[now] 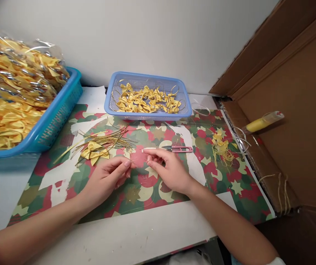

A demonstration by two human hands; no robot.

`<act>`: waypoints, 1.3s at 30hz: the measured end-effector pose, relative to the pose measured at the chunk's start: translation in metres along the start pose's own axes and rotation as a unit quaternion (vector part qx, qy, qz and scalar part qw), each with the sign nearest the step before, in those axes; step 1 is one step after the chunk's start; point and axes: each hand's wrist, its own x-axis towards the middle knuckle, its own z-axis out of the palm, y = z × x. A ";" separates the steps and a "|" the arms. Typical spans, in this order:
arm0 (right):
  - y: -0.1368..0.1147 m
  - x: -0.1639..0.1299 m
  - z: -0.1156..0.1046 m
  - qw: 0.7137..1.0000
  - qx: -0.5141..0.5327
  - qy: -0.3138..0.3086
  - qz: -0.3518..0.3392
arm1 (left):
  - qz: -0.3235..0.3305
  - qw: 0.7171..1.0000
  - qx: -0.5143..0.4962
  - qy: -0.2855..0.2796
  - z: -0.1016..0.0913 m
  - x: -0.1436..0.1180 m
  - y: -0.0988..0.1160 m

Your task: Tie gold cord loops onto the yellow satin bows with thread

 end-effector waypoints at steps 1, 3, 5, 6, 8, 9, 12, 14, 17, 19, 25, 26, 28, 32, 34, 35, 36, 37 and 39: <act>-0.001 -0.001 0.000 0.999 0.025 -0.008 0.026 | 0.006 1.000 0.009 0.000 0.000 0.000 0.000; -0.003 -0.003 0.002 0.994 0.065 -0.019 0.084 | 0.022 0.999 0.028 -0.001 0.001 -0.001 0.000; -0.005 -0.004 0.004 0.985 0.106 -0.020 0.136 | 0.040 0.998 0.053 -0.004 0.002 -0.002 0.001; -0.005 -0.005 0.006 0.980 0.126 -0.012 0.153 | 0.049 0.997 0.066 -0.006 0.002 -0.002 0.001; -0.006 -0.006 0.009 0.974 0.158 0.017 0.163 | 0.068 0.993 0.093 -0.008 0.003 -0.003 0.002; -0.006 -0.006 0.010 0.972 0.170 0.030 0.159 | 0.075 0.992 0.104 -0.008 0.004 -0.003 0.003; -0.009 -0.006 0.012 0.970 0.190 0.042 0.148 | 0.090 0.988 0.124 -0.003 0.005 -0.003 0.004; -0.010 -0.006 0.013 0.971 0.189 0.041 0.143 | 0.096 0.987 0.129 -0.002 0.005 -0.002 0.004; -0.008 -0.006 0.017 0.976 0.174 0.047 0.118 | 0.100 0.986 0.136 -0.006 0.004 -0.003 0.004; -0.005 -0.006 0.021 0.982 0.162 0.053 0.080 | 0.098 0.985 0.142 -0.012 0.004 -0.004 0.004; 0.000 -0.006 0.026 0.986 0.137 0.088 0.025 | 0.071 0.986 0.147 -0.030 0.003 -0.003 0.006; 0.000 -0.006 0.025 0.987 0.127 0.093 0.022 | 0.067 0.987 0.142 -0.030 0.003 -0.003 0.006; -0.001 -0.006 0.024 0.989 0.109 0.095 0.014 | 0.058 0.989 0.129 -0.036 0.001 -0.001 0.006; -0.001 -0.006 0.020 0.992 0.093 0.087 0.005 | 0.031 0.988 0.128 -0.076 -0.008 -0.002 0.016; -0.001 -0.007 0.019 0.993 0.086 0.081 -0.002 | 0.052 0.984 0.157 -0.067 -0.015 -0.004 0.027; -0.001 -0.008 0.019 0.994 0.081 0.080 -0.005 | 0.070 0.980 0.177 -0.052 -0.018 -0.005 0.033; -0.001 -0.009 0.018 0.994 0.077 0.078 -0.006 | 0.090 0.976 0.197 -0.035 -0.020 -0.006 0.039; -0.001 -0.009 0.018 0.994 0.073 0.078 -0.008 | 0.108 0.970 0.215 -0.020 -0.021 -0.006 0.045; -0.001 -0.010 0.018 0.995 0.063 0.079 -0.021 | 0.131 0.961 0.242 -0.012 -0.017 -0.005 0.052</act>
